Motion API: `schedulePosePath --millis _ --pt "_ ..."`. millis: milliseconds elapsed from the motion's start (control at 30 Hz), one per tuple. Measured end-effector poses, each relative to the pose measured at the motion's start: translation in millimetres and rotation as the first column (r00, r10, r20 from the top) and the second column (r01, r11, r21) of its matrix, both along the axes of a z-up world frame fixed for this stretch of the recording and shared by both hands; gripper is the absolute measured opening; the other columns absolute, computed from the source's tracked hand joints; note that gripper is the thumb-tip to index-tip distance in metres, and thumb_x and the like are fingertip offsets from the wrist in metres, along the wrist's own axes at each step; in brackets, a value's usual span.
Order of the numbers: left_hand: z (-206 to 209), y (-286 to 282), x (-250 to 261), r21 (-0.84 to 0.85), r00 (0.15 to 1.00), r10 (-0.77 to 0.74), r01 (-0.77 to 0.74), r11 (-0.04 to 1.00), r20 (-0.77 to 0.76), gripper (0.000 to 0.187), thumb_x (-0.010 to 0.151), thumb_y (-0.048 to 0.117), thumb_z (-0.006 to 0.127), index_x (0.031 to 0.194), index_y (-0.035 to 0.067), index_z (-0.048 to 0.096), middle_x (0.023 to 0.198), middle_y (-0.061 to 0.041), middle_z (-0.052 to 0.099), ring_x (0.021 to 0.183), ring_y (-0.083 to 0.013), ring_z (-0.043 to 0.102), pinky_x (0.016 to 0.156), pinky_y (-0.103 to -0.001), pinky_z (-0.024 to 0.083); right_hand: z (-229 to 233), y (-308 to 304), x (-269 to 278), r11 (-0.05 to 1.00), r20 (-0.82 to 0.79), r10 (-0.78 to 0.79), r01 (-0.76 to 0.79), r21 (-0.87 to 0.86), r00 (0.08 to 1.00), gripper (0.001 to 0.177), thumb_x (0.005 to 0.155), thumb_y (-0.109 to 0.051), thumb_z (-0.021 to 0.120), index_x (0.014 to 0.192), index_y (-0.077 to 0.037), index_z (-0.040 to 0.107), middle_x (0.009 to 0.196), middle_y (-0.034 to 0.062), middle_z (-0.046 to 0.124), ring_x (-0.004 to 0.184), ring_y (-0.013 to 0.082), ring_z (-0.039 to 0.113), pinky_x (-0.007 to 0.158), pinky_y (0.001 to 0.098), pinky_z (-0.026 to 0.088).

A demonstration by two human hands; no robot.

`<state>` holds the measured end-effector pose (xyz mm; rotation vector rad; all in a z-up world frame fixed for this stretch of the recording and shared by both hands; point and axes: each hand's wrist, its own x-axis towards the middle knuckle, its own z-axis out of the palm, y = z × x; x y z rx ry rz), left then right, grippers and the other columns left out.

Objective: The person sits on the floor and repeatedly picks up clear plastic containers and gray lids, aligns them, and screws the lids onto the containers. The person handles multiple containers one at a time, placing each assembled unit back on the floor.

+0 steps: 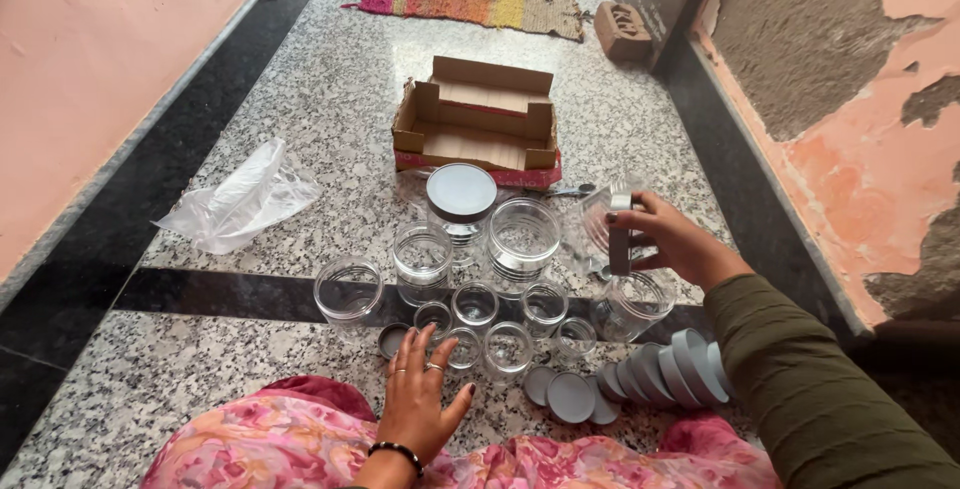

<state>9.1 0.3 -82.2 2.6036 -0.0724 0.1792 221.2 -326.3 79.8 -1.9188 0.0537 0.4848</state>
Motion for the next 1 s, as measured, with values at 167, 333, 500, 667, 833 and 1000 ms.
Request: schedulePosePath --millis 167,333,500,667,833,1000 --pt "-2 0 1 -0.027 1.0 -0.001 0.001 1.0 0.026 0.074 0.084 0.043 0.071 0.15 0.025 0.044 0.164 -0.011 0.027 0.151 -0.0365 0.015 0.121 -0.052 0.018 -9 8 -3 0.996 -0.038 0.011 -0.014 -0.087 0.999 0.087 0.072 -0.05 0.074 0.143 -0.009 0.045 0.124 0.0182 0.063 0.112 0.03 0.066 0.082 0.0507 0.062" --pt "-1 0 1 -0.033 0.999 -0.002 0.003 0.999 0.045 0.072 0.084 0.042 0.072 0.148 0.023 0.045 0.161 -0.012 0.028 0.15 -0.0375 0.016 0.12 -0.053 0.018 -26 14 -7 0.963 -0.035 0.103 -0.109 -0.245 0.994 0.101 0.062 -0.047 0.08 0.147 -0.01 0.042 0.127 0.0214 0.061 0.112 0.0372 0.067 0.085 0.0521 0.061" --pt "-1 0 -1 -0.044 0.997 -0.008 0.012 0.999 0.072 0.069 0.083 0.04 0.073 0.144 0.021 0.046 0.157 -0.014 0.031 0.149 -0.0388 0.019 0.119 -0.053 0.02 -43 19 -8 0.922 0.138 0.218 -0.158 -0.355 0.966 0.105 0.059 -0.048 0.086 0.147 -0.007 0.046 0.129 0.0226 0.062 0.118 0.0385 0.068 0.096 0.0493 0.056" --pt "-2 -1 -2 -0.036 0.994 -0.011 0.015 0.999 0.105 0.069 0.082 0.04 0.074 0.143 0.021 0.047 0.157 -0.013 0.031 0.149 -0.0389 0.021 0.119 -0.053 0.021 -38 18 -14 0.861 0.185 0.295 -0.177 -0.477 0.938 0.103 0.063 -0.048 0.085 0.151 -0.011 0.046 0.14 0.0236 0.051 0.124 0.0411 0.06 0.1 0.0514 0.052" --pt "-3 -1 -2 -0.027 0.997 -0.013 0.016 1.0 0.082 0.07 0.082 0.04 0.073 0.144 0.022 0.047 0.159 -0.012 0.03 0.149 -0.0383 0.019 0.119 -0.053 0.021 -25 -13 -12 0.956 0.24 0.161 -0.09 -0.279 0.957 0.103 0.064 -0.042 0.083 0.154 -0.012 0.042 0.141 0.0251 0.051 0.122 0.0419 0.061 0.098 0.0511 0.056" --pt "-2 -1 -2 -0.008 0.998 -0.011 0.011 1.0 0.056 0.072 0.082 0.041 0.073 0.148 0.024 0.047 0.158 -0.012 0.028 0.15 -0.0369 0.017 0.12 -0.052 0.02 -35 -76 -6 0.94 0.305 -0.234 0.295 -0.17 0.923 0.108 0.065 -0.04 0.084 0.155 -0.009 0.032 0.141 0.025 0.051 0.123 0.0381 0.06 0.093 0.0533 0.057"
